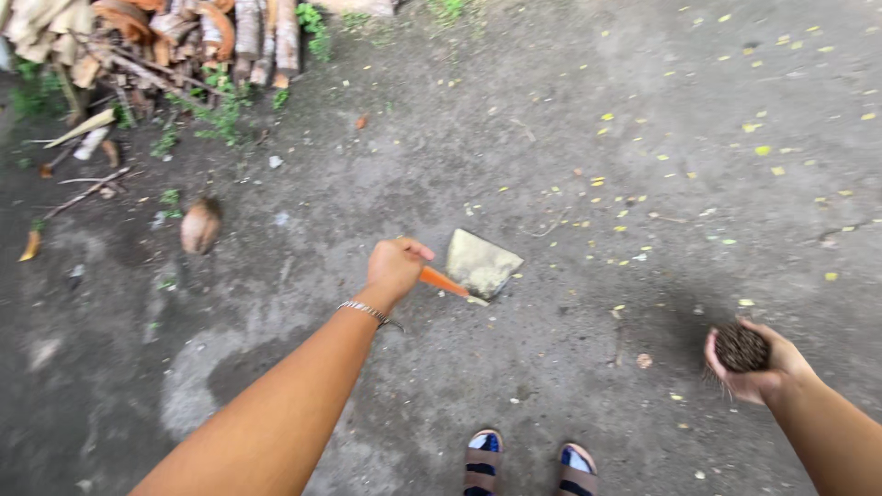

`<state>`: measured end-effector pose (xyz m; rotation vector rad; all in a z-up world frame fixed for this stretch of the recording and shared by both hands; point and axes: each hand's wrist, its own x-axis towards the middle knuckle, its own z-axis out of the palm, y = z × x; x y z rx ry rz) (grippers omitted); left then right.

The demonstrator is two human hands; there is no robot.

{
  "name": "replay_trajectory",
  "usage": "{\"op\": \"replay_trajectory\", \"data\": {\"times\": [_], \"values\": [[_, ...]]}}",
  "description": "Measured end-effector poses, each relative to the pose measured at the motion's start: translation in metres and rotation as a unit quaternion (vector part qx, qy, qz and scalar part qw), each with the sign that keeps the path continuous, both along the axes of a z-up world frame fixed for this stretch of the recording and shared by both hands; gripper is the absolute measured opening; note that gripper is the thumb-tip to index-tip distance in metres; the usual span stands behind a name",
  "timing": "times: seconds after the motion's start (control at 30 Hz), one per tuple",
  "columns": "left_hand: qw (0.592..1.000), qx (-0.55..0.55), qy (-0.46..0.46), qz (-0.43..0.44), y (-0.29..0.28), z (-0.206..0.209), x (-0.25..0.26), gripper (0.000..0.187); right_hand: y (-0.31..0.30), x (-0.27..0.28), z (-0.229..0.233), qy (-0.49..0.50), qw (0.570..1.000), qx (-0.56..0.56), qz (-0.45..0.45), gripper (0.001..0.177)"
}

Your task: The person sweeps dirt and leaves from the ground into a dustpan using a hand broom made of sticks.

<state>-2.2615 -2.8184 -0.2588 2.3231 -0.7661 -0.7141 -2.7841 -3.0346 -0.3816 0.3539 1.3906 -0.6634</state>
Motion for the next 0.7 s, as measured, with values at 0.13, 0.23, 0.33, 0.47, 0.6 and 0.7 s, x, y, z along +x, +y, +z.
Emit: {"op": "replay_trajectory", "data": {"times": [0.13, 0.23, 0.33, 0.47, 0.6, 0.7], "values": [[0.999, 0.030, -0.022, 0.019, -0.019, -0.006, 0.007, 0.025, 0.008, 0.144, -0.026, -0.049, 0.986, 0.006, 0.156, 0.031], [0.999, 0.013, -0.034, 0.002, -0.029, -0.008, 0.012, 0.020, 0.037, 0.211, -0.010, -0.198, 0.951, 0.017, 0.239, 0.032], [1.000, -0.004, -0.004, -0.007, -0.025, -0.010, 0.020, 0.017, 0.041, 0.170, 0.028, -0.323, 0.927, 0.058, 0.183, 0.043], [1.000, 0.013, -0.002, 0.024, -0.011, -0.012, 0.037, 0.019, 0.062, 0.045, 0.077, -0.226, 0.955, -0.096, 0.164, 0.063], [1.000, -0.003, 0.007, 0.020, -0.005, -0.020, 0.039, 0.013, 0.054, -0.020, 0.080, -0.085, 0.969, -0.148, 0.181, 0.062], [0.999, -0.006, -0.039, 0.005, -0.021, -0.020, 0.022, 0.012, 0.023, -0.018, 0.067, -0.008, 0.977, -0.145, 0.156, 0.058]]}}
